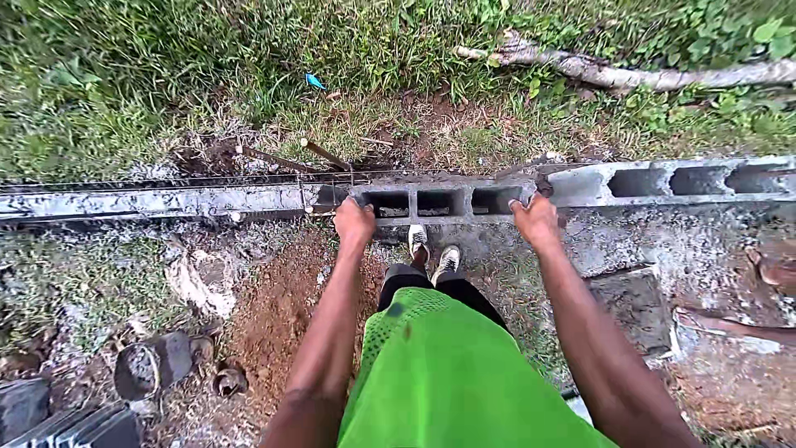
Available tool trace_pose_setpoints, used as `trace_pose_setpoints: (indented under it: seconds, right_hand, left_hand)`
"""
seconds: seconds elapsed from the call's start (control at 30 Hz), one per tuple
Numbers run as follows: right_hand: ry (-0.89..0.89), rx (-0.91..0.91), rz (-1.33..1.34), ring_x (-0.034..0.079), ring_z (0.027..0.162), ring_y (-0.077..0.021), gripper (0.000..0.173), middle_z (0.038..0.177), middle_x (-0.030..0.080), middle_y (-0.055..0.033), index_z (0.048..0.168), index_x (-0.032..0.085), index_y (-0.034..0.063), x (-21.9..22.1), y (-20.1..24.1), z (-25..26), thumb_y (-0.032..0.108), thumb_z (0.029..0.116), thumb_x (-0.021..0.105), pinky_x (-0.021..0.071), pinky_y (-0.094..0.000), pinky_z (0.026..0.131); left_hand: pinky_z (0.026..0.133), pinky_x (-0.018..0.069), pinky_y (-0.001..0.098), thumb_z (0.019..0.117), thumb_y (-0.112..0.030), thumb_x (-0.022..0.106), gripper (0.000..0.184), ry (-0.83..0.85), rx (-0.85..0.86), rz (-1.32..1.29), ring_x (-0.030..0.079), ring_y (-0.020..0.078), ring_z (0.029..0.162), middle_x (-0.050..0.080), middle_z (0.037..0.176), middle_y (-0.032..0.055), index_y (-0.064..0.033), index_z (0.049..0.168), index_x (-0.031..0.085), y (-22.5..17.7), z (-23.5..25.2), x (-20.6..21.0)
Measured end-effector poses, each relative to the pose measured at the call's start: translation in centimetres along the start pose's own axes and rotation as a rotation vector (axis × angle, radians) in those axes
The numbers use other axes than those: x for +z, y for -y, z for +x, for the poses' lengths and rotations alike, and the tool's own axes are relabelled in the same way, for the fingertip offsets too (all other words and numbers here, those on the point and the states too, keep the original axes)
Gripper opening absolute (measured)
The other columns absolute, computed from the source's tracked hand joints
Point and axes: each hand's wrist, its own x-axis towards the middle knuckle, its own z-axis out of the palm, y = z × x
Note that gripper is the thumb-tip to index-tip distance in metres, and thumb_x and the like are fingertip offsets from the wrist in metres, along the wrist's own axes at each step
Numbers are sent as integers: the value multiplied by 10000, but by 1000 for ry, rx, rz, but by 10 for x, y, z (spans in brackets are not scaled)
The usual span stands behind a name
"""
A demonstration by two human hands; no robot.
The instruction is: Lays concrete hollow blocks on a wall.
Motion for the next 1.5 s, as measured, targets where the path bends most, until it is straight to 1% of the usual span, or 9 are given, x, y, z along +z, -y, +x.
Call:
trace_pose_setpoints:
  seconds: [0.27, 0.53, 0.7, 0.77, 0.83, 0.93, 1.03, 1.17, 1.5]
  right_hand:
    - [-54, -32, 62, 634, 1091, -517, 471, 1124, 654, -331, 1276, 589, -47, -10, -11, -31, 362, 1045, 557, 480, -712, 894]
    - [-234, -154, 73, 658, 905, -447, 366, 891, 668, -248, 1080, 670, -23, -102, -21, -143, 333, 1000, 647, 480, -681, 812]
    - [-524, -312, 135, 561, 671, -293, 388, 690, 547, -91, 874, 613, 69, -170, -22, -233, 450, 944, 625, 410, -559, 605]
    - [-591, -357, 184, 513, 590, -244, 387, 654, 518, -54, 849, 598, 97, -191, -17, -253, 469, 949, 623, 382, -513, 544]
    - [-644, -418, 211, 493, 494, -210, 401, 612, 515, -39, 823, 587, 128, -205, -16, -258, 508, 949, 609, 383, -470, 458]
    - [-646, -470, 219, 556, 627, -251, 381, 688, 563, -74, 799, 603, 97, -227, 2, -238, 462, 905, 631, 409, -529, 565]
    - [-596, -439, 180, 616, 770, -323, 415, 778, 612, -137, 827, 629, 50, -241, 19, -217, 461, 885, 644, 446, -601, 652]
    - [-550, -430, 128, 612, 816, -385, 446, 826, 618, -199, 797, 602, 7, -239, 36, -191, 444, 867, 659, 438, -644, 675]
    - [-466, -315, 32, 613, 855, -448, 473, 851, 619, -258, 793, 591, -20, -217, 49, -145, 439, 870, 675, 432, -690, 691]
  left_hand:
    - [908, 464, 735, 982, -305, 668, 394, -58, 92, 33, 636, 527, 1079, 665, 1106, 333, 63, 1122, 655, 11, -21, -6]
    - [852, 449, 738, 967, -309, 710, 335, -212, 247, -3, 643, 502, 961, 674, 929, 282, 25, 980, 685, 14, -151, -91]
    - [641, 439, 688, 957, -403, 701, 361, -448, 455, -71, 617, 404, 732, 634, 779, 185, -48, 907, 657, 20, -226, -165]
    - [698, 497, 673, 931, -520, 692, 409, -541, 524, -129, 681, 336, 809, 702, 885, 129, -117, 1003, 682, 30, -223, -187]
    - [718, 535, 637, 885, -579, 700, 446, -611, 587, -172, 697, 267, 837, 709, 904, 83, -146, 988, 678, 29, -205, -207]
    - [740, 538, 635, 847, -537, 722, 432, -633, 626, -187, 702, 258, 851, 708, 901, 96, -117, 935, 671, 2, -194, -232]
    - [733, 489, 692, 828, -427, 728, 398, -593, 598, -151, 679, 362, 864, 683, 876, 188, -40, 836, 635, -32, -203, -238]
    - [802, 473, 714, 833, -358, 720, 345, -517, 523, -123, 663, 414, 974, 688, 962, 226, -20, 854, 655, -51, -190, -233]
    - [731, 485, 703, 837, -314, 734, 337, -339, 441, -73, 657, 448, 900, 662, 893, 249, -2, 807, 611, -61, -128, -203]
